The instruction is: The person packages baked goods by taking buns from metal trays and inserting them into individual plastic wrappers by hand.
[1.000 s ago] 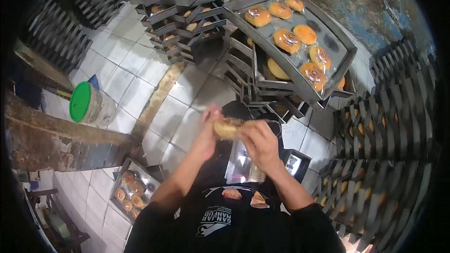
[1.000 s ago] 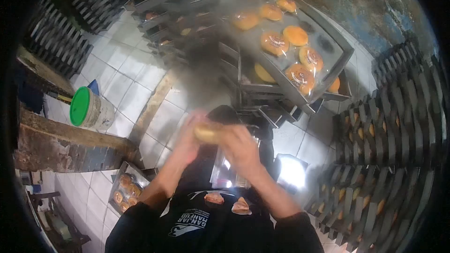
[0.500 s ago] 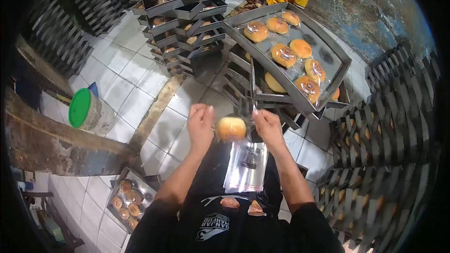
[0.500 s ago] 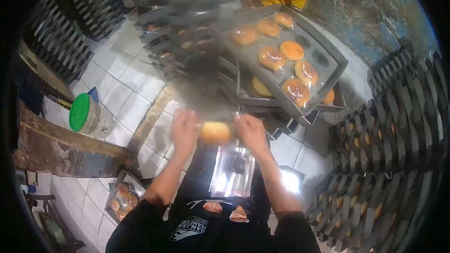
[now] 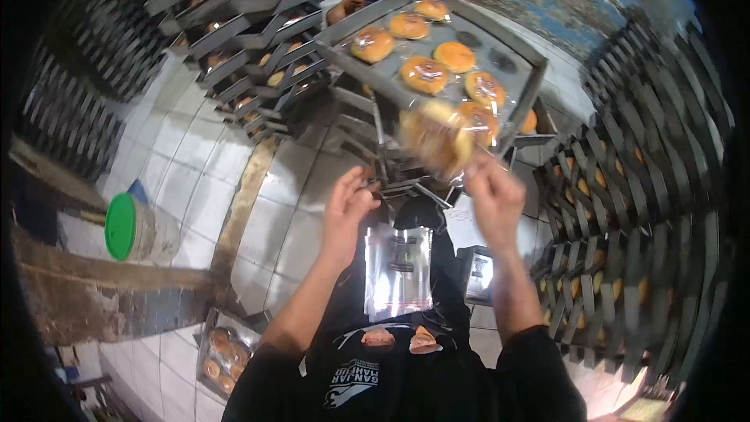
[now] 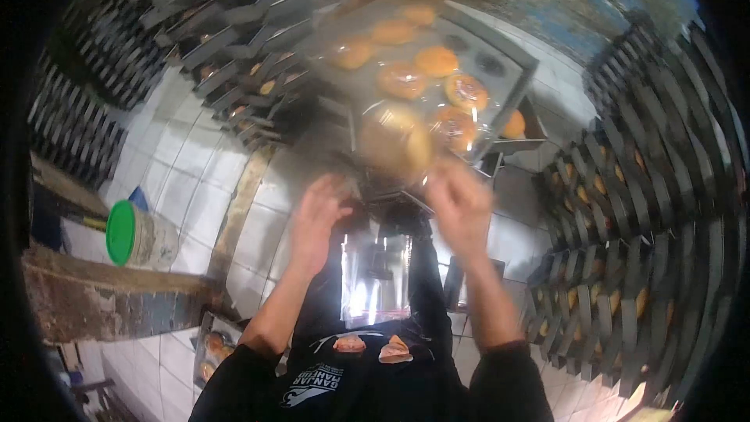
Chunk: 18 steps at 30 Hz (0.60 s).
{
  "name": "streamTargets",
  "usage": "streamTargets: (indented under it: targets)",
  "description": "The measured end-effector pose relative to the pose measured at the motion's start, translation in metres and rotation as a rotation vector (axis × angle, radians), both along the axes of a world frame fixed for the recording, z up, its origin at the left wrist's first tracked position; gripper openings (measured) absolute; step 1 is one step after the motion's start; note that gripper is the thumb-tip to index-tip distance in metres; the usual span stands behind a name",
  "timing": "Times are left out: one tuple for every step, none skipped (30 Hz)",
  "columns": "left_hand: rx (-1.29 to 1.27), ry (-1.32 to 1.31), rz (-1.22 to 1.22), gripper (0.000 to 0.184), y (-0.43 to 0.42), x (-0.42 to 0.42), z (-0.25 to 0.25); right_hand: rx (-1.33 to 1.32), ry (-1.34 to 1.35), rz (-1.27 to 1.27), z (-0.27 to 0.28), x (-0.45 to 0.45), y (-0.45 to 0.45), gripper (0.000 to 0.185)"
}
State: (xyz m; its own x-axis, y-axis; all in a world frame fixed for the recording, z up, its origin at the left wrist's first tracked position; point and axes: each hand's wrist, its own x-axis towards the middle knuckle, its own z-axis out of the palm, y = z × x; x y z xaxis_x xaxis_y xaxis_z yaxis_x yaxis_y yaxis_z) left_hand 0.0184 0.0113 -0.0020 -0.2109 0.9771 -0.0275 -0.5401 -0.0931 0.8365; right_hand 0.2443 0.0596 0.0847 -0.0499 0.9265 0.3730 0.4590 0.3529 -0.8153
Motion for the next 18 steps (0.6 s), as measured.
streamTargets:
  targets:
    - [0.028,0.294,-0.11,0.06,0.0,-0.001,-0.024,0.277,-0.207,-0.105,0.021,0.013,0.019,0.013]
    - [-0.03,0.519,-0.268,0.061,-0.011,0.0,-0.027,0.432,-0.254,-0.121,0.028,0.029,0.04,0.015]
    - [0.133,0.871,-0.265,0.064,-0.026,0.003,-0.041,0.53,-0.451,-0.233,0.036,0.041,0.04,0.02]
    - [0.301,1.219,-0.237,0.067,-0.037,0.005,-0.056,0.629,-0.647,-0.344,0.044,0.047,0.042,0.025]
    - [0.293,1.443,-0.244,0.062,-0.051,0.007,-0.051,0.506,-0.579,-0.333,0.044,0.049,0.033,0.032]
    - [0.263,1.663,-0.245,0.058,-0.064,0.009,-0.047,0.379,-0.515,-0.309,0.033,0.051,0.013,0.038]
    - [0.261,1.713,-0.229,0.051,-0.071,0.008,-0.054,0.197,-0.443,-0.19,0.012,0.049,-0.008,0.043]
    - [0.254,1.767,-0.228,0.044,-0.076,0.005,-0.06,0.003,-0.366,-0.075,-0.014,0.046,-0.03,0.048]
    - [0.33,1.74,-0.225,0.032,-0.08,0.001,-0.058,0.009,-0.425,0.083,-0.038,0.038,-0.05,0.051]
    - [0.412,1.749,-0.223,0.032,-0.081,-0.001,-0.06,0.006,-0.473,0.237,-0.054,0.029,-0.067,0.053]
    - [0.493,1.755,-0.23,0.032,-0.081,-0.004,-0.065,0.038,-0.561,0.258,-0.062,0.023,-0.077,0.054]
    - [0.578,1.757,-0.241,0.032,-0.081,-0.007,-0.067,0.069,-0.648,0.277,-0.068,0.018,-0.088,0.055]
    - [0.681,1.727,-0.199,0.035,-0.084,-0.011,-0.06,0.1,-0.687,0.22,-0.076,0.016,-0.092,0.043]
    - [0.587,1.522,-0.219,0.036,-0.085,-0.011,-0.054,0.028,-0.663,0.281,-0.077,0.019,-0.093,0.037]
    - [0.481,1.309,-0.23,0.037,-0.088,-0.007,-0.048,-0.047,-0.647,0.346,-0.075,0.026,-0.091,0.031]
    - [0.366,1.091,-0.234,0.038,-0.092,-0.002,-0.041,-0.128,-0.635,0.415,-0.071,0.031,-0.088,0.025]
    - [0.103,0.723,-0.441,0.035,-0.092,-0.002,-0.044,-0.153,-0.475,0.484,-0.055,0.03,-0.084,0.013]
    - [-0.196,0.351,-0.518,0.032,-0.093,-0.003,-0.046,-0.13,-0.428,0.676,-0.036,0.032,-0.07,0.013]
